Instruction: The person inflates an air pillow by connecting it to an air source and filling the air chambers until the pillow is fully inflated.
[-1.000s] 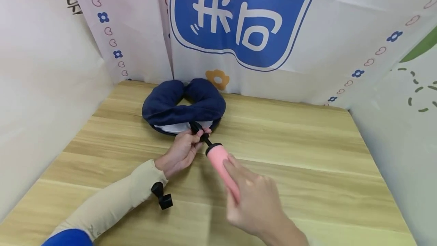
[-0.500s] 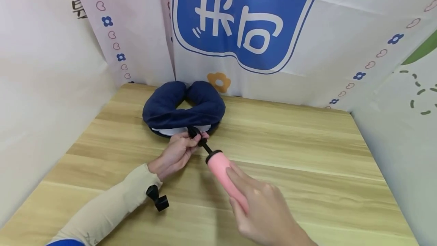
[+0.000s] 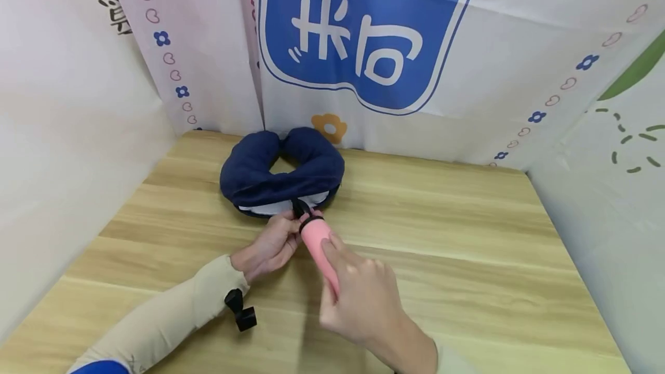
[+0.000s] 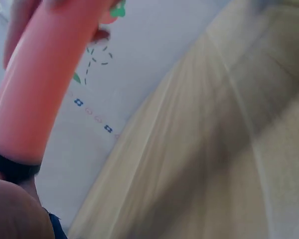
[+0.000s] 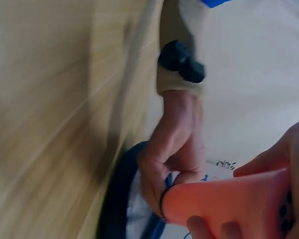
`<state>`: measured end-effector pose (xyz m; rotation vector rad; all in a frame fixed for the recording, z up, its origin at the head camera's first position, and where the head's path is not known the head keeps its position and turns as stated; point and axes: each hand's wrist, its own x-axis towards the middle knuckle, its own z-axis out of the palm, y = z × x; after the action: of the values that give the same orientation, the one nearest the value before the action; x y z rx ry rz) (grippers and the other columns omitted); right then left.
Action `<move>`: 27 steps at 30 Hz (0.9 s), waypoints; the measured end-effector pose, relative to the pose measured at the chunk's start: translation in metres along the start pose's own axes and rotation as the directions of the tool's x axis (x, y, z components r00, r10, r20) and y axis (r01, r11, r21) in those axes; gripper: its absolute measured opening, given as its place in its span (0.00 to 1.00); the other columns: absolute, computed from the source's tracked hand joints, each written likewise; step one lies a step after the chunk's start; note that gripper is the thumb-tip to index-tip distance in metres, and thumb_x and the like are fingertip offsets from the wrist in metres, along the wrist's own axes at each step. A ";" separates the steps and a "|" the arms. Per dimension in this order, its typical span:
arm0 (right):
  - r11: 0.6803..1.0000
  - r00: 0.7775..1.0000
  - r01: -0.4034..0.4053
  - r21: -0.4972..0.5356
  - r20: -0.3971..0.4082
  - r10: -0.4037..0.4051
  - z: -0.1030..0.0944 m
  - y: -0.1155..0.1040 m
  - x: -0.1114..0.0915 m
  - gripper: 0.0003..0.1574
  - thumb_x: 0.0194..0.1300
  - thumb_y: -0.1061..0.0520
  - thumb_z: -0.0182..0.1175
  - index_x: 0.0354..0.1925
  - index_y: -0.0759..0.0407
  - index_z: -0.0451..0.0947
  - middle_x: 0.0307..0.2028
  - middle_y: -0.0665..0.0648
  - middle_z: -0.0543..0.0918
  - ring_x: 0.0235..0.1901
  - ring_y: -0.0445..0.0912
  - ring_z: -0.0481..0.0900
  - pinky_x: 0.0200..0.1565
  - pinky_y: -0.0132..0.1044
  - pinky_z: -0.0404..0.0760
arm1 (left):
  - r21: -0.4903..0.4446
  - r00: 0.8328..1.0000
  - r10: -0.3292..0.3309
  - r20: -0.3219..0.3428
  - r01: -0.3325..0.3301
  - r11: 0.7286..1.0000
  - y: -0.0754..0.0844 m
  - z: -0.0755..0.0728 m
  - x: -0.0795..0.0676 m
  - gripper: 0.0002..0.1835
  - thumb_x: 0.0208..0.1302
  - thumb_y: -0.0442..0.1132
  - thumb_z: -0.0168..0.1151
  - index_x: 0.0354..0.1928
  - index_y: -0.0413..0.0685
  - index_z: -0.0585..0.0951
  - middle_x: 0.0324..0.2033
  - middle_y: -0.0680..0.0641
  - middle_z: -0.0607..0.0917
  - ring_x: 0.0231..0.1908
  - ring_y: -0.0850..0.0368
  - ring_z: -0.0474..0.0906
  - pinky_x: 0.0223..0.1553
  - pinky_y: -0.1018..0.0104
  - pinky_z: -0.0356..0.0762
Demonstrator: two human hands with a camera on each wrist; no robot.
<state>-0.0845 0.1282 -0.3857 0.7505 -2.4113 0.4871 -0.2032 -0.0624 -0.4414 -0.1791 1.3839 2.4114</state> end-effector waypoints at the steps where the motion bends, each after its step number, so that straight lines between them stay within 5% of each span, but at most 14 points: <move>1: 1.000 1.000 -0.001 0.004 0.018 0.001 0.003 0.001 0.000 0.35 0.50 0.58 0.70 0.59 0.60 0.86 0.56 0.58 0.90 0.33 0.46 0.92 0.25 0.39 0.84 | -0.003 1.000 0.015 -0.007 -0.015 1.000 -0.001 -0.002 0.000 0.23 0.77 0.22 0.48 0.71 0.21 0.66 0.50 0.44 0.87 0.54 0.58 0.85 0.51 0.76 0.84; 6: 1.000 0.996 0.001 -0.005 0.092 0.000 -0.018 0.004 -0.014 0.39 0.53 0.56 0.73 0.65 0.56 0.83 0.63 0.55 0.86 0.40 0.47 0.93 0.31 0.39 0.88 | 0.021 0.997 0.068 0.044 -0.069 0.997 0.003 -0.006 0.001 0.22 0.78 0.25 0.51 0.69 0.20 0.68 0.45 0.47 0.89 0.49 0.60 0.88 0.53 0.74 0.84; 12: 0.999 0.994 -0.024 -0.048 0.109 0.029 -0.056 -0.006 -0.030 0.44 0.47 0.55 0.76 0.66 0.48 0.83 0.63 0.46 0.86 0.23 0.29 0.78 0.24 0.21 0.67 | -0.019 0.997 0.036 0.064 -0.034 0.999 0.004 0.002 -0.001 0.21 0.80 0.25 0.49 0.69 0.20 0.67 0.43 0.50 0.88 0.50 0.59 0.87 0.60 0.71 0.82; 14: 0.998 0.997 -0.015 -0.068 0.078 0.021 -0.053 -0.011 -0.027 0.42 0.47 0.54 0.74 0.64 0.50 0.84 0.61 0.48 0.88 0.19 0.30 0.74 0.21 0.21 0.62 | -0.025 0.999 0.009 0.045 -0.008 1.000 0.005 0.006 -0.003 0.22 0.80 0.24 0.47 0.71 0.22 0.66 0.46 0.48 0.87 0.54 0.57 0.85 0.65 0.69 0.79; 18: 0.996 1.000 -0.004 -0.094 0.003 0.004 -0.027 -0.013 -0.016 0.36 0.45 0.57 0.69 0.57 0.57 0.87 0.55 0.55 0.91 0.20 0.41 0.84 0.18 0.30 0.69 | -0.022 0.999 -0.045 0.018 0.045 0.999 -0.002 0.009 -0.004 0.23 0.81 0.25 0.46 0.73 0.24 0.64 0.50 0.47 0.86 0.61 0.54 0.80 0.66 0.70 0.77; 23: 0.994 0.999 0.031 -0.108 0.008 -0.031 0.000 -0.004 -0.008 0.36 0.48 0.56 0.70 0.59 0.59 0.85 0.56 0.57 0.90 0.23 0.43 0.86 0.17 0.32 0.71 | 0.002 1.000 0.011 0.008 -0.011 1.000 -0.007 0.005 -0.002 0.21 0.80 0.25 0.50 0.70 0.22 0.68 0.52 0.41 0.88 0.53 0.59 0.85 0.51 0.75 0.84; 27: 0.995 0.998 0.048 -0.088 0.055 -0.044 -0.010 0.003 -0.014 0.39 0.51 0.55 0.72 0.63 0.57 0.83 0.60 0.56 0.88 0.25 0.42 0.87 0.19 0.30 0.73 | 0.030 0.997 0.074 0.035 -0.075 0.997 -0.001 0.002 0.002 0.20 0.79 0.25 0.52 0.67 0.22 0.71 0.52 0.39 0.88 0.52 0.57 0.87 0.52 0.73 0.85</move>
<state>-0.0727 0.1406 -0.3867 0.7870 -2.4412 0.3429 -0.2043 -0.0604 -0.4415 -0.0797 1.4361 2.4393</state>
